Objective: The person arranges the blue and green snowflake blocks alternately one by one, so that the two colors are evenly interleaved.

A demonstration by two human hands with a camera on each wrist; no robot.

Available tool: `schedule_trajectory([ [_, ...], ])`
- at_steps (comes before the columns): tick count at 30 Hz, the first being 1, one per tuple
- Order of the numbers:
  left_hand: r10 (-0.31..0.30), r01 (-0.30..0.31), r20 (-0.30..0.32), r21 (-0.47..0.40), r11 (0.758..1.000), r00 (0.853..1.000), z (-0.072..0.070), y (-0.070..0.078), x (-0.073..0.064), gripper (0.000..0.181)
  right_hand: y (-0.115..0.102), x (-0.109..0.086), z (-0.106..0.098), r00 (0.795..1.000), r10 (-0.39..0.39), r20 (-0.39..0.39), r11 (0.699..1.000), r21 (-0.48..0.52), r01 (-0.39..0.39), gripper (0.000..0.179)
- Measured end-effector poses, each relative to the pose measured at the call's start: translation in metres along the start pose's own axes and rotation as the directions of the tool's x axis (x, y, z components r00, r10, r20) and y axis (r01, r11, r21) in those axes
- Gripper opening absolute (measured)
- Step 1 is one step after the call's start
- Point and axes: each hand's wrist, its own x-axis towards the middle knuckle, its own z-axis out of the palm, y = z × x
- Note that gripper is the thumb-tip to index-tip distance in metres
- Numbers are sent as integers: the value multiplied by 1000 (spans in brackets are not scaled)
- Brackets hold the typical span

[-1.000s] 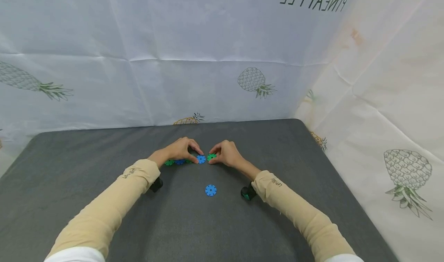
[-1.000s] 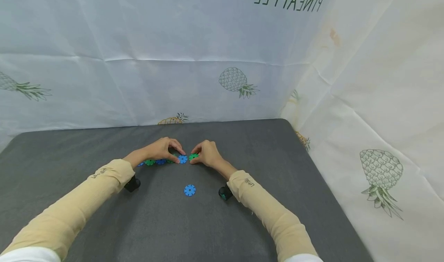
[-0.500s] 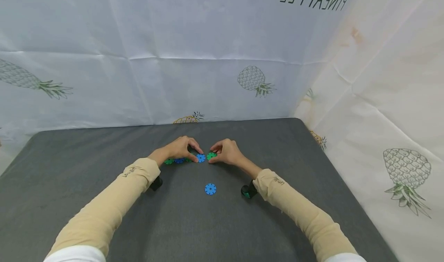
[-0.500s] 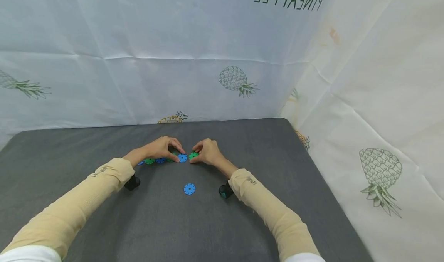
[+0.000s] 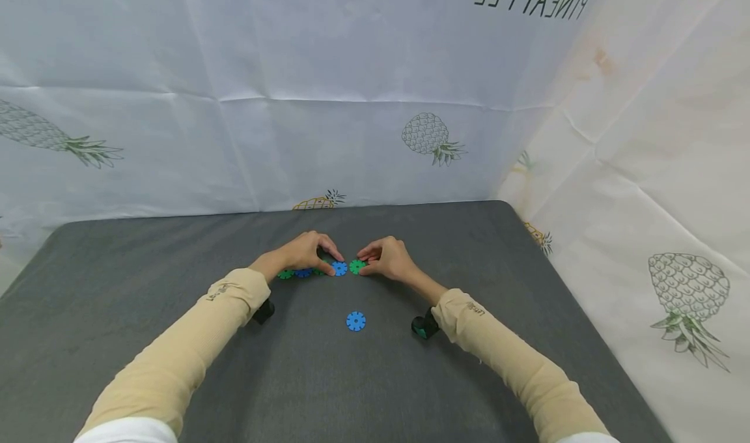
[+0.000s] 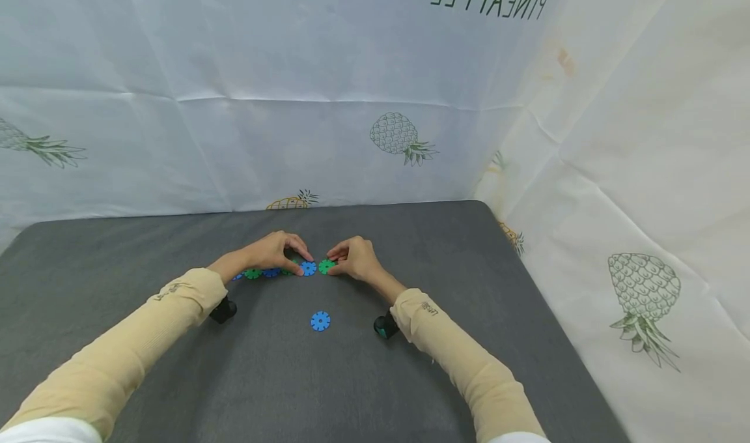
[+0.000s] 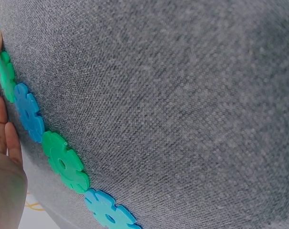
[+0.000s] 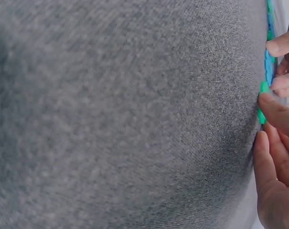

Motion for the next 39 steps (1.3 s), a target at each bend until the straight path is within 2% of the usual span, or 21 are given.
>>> schedule_trajectory([
  [12,-14,14,5,-5,1000,1000,-1,1,0,26,-2,0,3,1000,-14,-9,1000,-4,14,27],
  [22,-74,74,24,-15,997,997,-2,5,1,23,-3,1,4,1000,-4,-9,1000,-2,4,27],
  [39,-55,55,11,-38,998,998,-3,0,0,27,-1,-1,3,1000,-19,-3,1000,13,19,26],
])
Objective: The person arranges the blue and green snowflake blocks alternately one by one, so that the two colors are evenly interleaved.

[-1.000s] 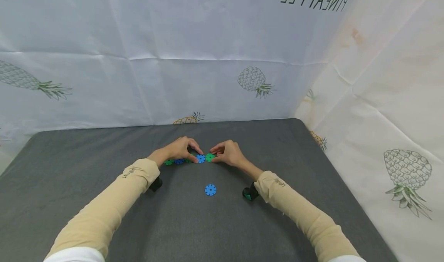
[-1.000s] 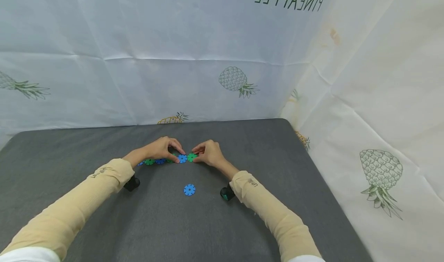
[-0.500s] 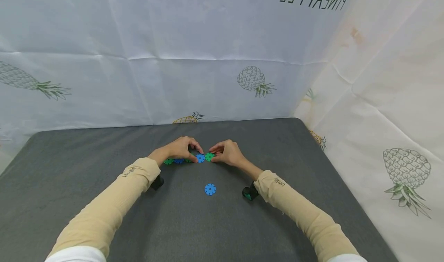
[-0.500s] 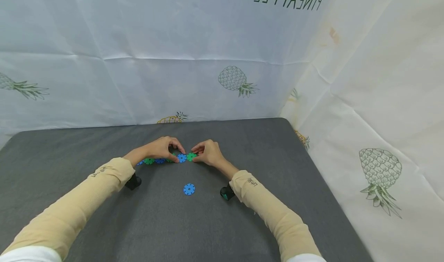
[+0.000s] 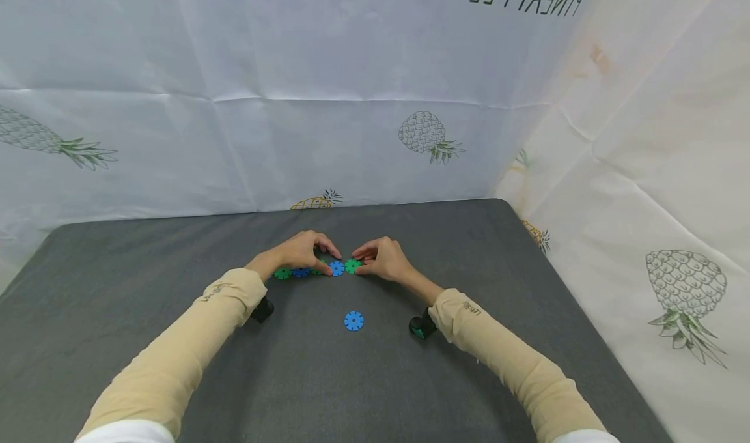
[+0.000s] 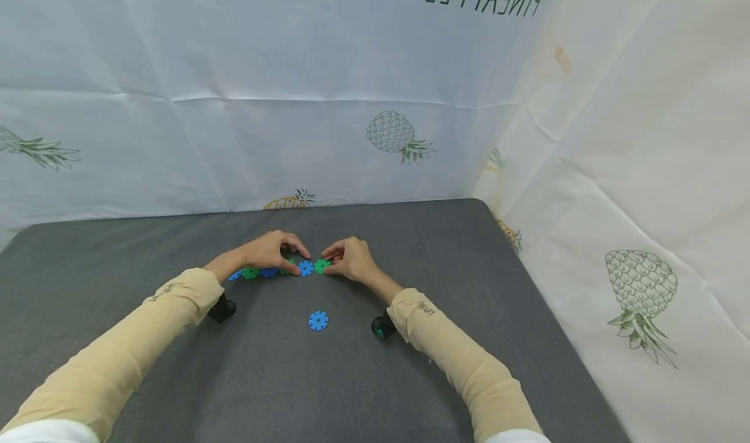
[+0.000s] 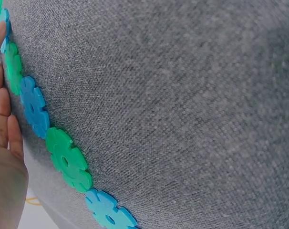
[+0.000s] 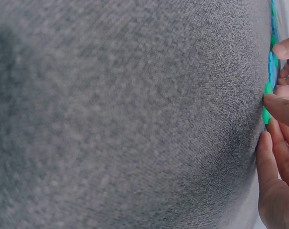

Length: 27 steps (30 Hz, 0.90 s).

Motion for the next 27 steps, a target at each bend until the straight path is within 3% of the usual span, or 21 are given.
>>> schedule_trajectory([
  [17,53,-54,-51,-32,998,997,4,-1,4,28,3,-11,-11,999,-34,19,999,37,33,30],
  [22,58,-59,-57,-15,998,997,5,0,6,29,6,-26,-15,999,-26,18,987,158,23,33],
  [27,90,-90,-50,1,996,995,5,1,7,30,8,-48,-14,998,9,58,940,340,-28,36],
])
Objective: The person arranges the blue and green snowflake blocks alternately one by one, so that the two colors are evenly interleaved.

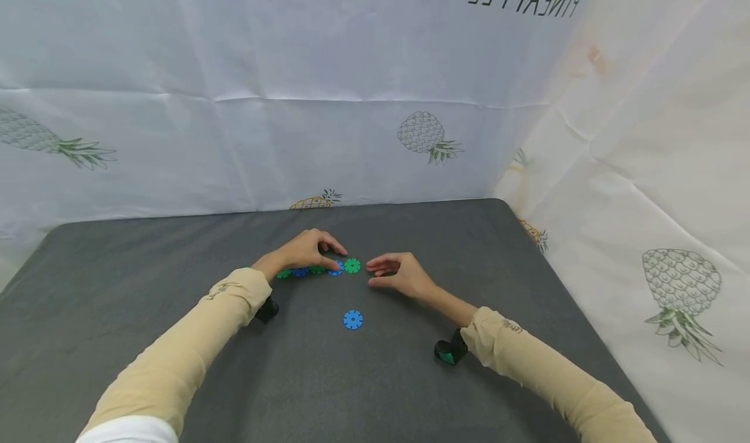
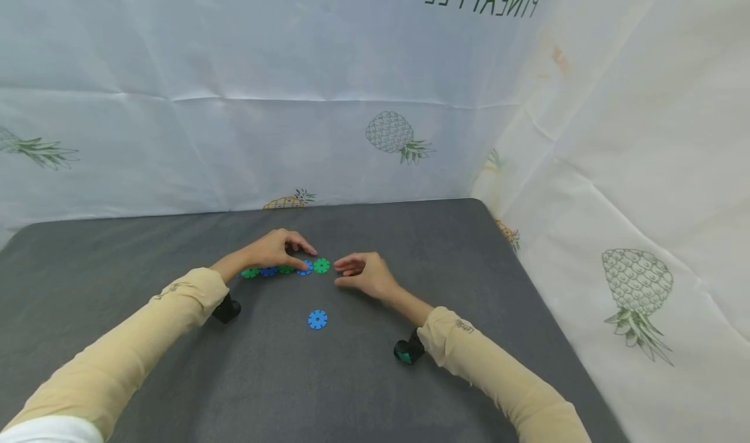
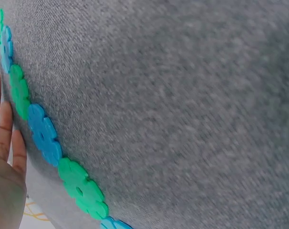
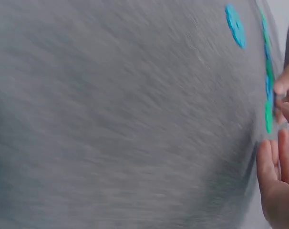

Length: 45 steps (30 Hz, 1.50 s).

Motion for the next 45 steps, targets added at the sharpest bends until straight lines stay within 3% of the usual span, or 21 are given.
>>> schedule_trajectory([
  [7,75,-75,27,6,997,997,3,4,7,31,8,-29,11,993,-64,100,989,141,50,36],
  [14,65,-66,30,45,997,997,7,7,12,31,7,-44,27,987,-35,156,984,176,7,37],
  [31,-7,7,5,41,999,1000,13,12,13,25,8,-32,36,989,-53,137,999,2,53,33],
  [40,-31,31,2,26,999,1000,13,12,13,24,2,-29,40,986,-72,154,985,-146,94,32],
  [45,-40,40,5,29,999,999,14,11,13,25,2,-29,42,986,-88,144,980,-166,112,31],
])
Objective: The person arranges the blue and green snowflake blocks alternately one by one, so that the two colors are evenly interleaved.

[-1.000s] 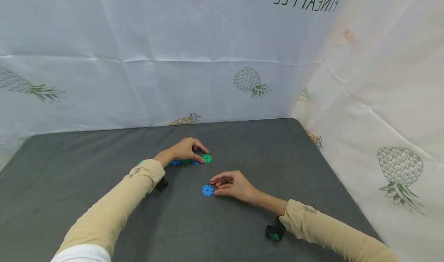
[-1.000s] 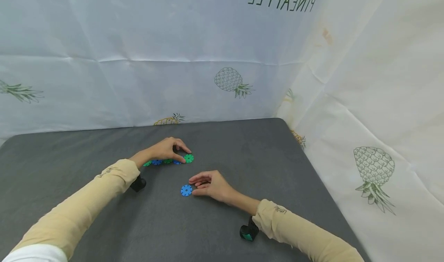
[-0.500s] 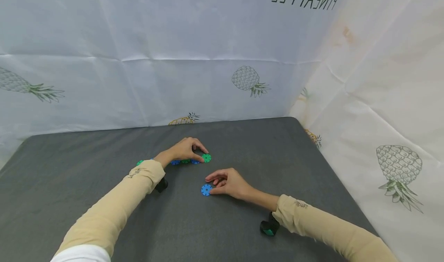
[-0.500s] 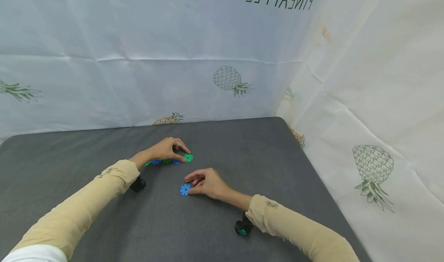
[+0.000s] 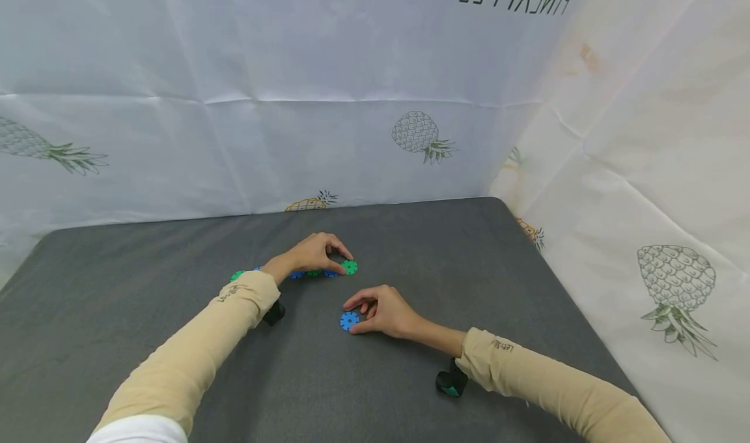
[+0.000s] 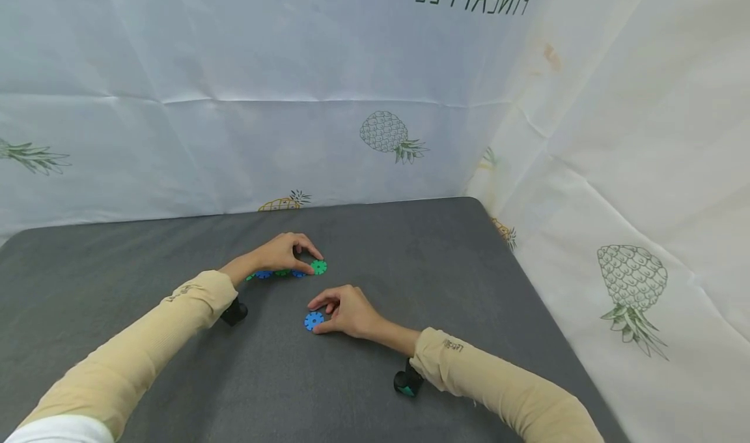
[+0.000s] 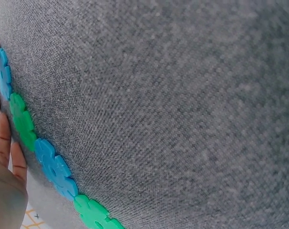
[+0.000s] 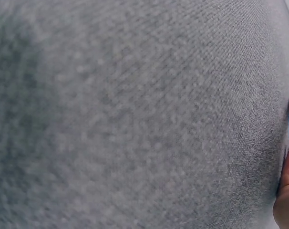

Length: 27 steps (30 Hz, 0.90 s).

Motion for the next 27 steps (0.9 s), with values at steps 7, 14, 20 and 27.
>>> schedule_trajectory([
  [7,-6,6,-10,24,1000,1000,1,2,0,26,-16,-3,-1,1000,-24,-6,999,-27,23,32],
  [14,7,-6,-20,32,999,1000,1,5,-1,25,-23,-5,-4,999,-46,1,999,-21,46,27],
  [20,3,-2,-17,38,999,1000,0,6,-1,25,3,-3,-3,998,-65,0,997,-31,65,28],
  [27,6,-6,-11,44,999,1000,1,4,-1,26,3,-6,-11,997,-72,7,994,88,71,29],
])
